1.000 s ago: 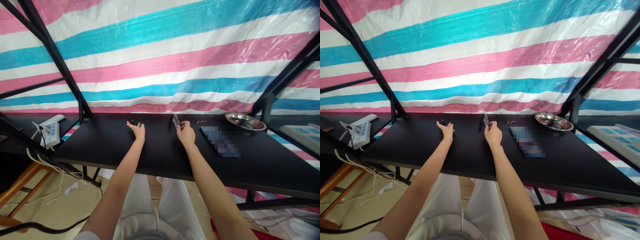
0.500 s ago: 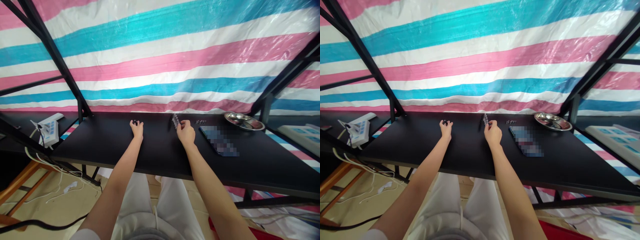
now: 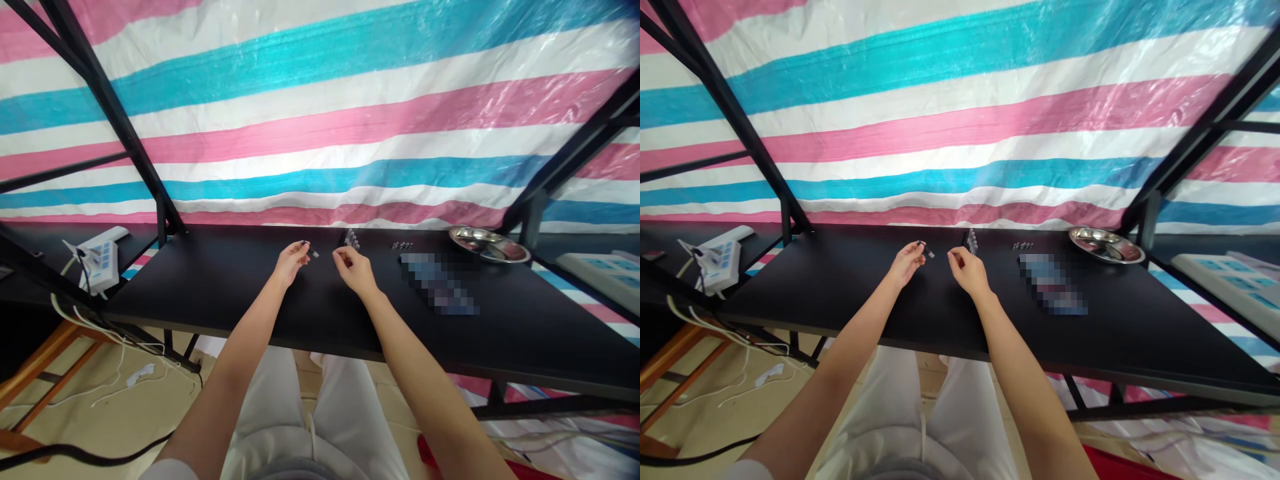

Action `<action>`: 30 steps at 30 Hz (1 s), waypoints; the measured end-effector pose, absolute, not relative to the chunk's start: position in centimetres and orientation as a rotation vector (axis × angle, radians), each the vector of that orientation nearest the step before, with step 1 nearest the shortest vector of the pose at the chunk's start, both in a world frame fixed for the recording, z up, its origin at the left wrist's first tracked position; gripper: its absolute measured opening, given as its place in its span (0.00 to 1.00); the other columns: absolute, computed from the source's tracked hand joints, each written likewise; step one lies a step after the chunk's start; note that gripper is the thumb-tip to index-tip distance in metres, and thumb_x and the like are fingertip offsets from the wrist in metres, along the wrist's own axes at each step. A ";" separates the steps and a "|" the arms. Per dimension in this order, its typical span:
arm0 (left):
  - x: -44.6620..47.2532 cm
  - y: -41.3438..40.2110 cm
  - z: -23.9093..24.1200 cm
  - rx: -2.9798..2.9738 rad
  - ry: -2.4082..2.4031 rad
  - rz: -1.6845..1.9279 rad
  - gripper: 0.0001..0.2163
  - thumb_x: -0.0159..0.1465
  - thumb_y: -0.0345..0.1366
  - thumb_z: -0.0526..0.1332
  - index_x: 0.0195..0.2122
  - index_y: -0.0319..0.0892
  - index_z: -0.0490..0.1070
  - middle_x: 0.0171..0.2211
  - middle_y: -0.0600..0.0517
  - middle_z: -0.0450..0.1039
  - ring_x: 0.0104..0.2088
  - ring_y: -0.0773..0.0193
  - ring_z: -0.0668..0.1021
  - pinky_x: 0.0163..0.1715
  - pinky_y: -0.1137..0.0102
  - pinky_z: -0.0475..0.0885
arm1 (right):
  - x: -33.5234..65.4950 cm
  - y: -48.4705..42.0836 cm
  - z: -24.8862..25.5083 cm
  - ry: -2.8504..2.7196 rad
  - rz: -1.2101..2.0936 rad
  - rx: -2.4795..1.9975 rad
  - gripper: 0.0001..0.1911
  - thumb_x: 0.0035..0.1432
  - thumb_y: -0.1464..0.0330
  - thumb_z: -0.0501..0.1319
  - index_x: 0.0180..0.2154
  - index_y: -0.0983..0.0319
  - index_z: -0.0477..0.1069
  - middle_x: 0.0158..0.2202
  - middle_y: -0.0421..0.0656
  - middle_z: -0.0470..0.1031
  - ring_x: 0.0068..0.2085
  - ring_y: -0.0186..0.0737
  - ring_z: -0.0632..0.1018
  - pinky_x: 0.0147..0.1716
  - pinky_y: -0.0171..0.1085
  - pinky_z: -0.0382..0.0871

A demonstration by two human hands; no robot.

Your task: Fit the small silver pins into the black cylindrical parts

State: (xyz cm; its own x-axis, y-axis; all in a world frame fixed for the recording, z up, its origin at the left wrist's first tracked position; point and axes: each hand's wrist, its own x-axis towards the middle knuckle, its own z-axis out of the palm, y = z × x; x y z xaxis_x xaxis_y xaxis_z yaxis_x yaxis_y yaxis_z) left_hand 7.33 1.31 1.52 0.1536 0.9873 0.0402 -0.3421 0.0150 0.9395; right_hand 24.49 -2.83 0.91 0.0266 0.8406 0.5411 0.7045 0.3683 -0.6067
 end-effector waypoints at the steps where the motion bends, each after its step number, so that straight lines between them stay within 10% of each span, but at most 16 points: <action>1: 7.5 1.1 1.5 1.051 0.831 1.220 0.14 0.52 0.40 0.66 0.36 0.38 0.71 0.30 0.52 0.73 0.21 0.75 0.72 0.25 0.75 0.66 | 24.4 -2.9 0.9 -1.737 0.212 -1.365 0.18 0.59 0.56 0.48 0.34 0.61 0.68 0.23 0.39 0.68 0.24 0.33 0.68 0.28 0.32 0.62; 30: 8.3 0.1 1.6 1.085 0.697 1.133 0.15 0.50 0.42 0.66 0.33 0.36 0.70 0.22 0.56 0.67 0.18 0.75 0.68 0.21 0.75 0.61 | 23.3 -2.9 0.9 -1.783 0.147 -1.261 0.23 0.61 0.54 0.42 0.21 0.60 0.56 0.17 0.38 0.60 0.20 0.31 0.62 0.22 0.32 0.54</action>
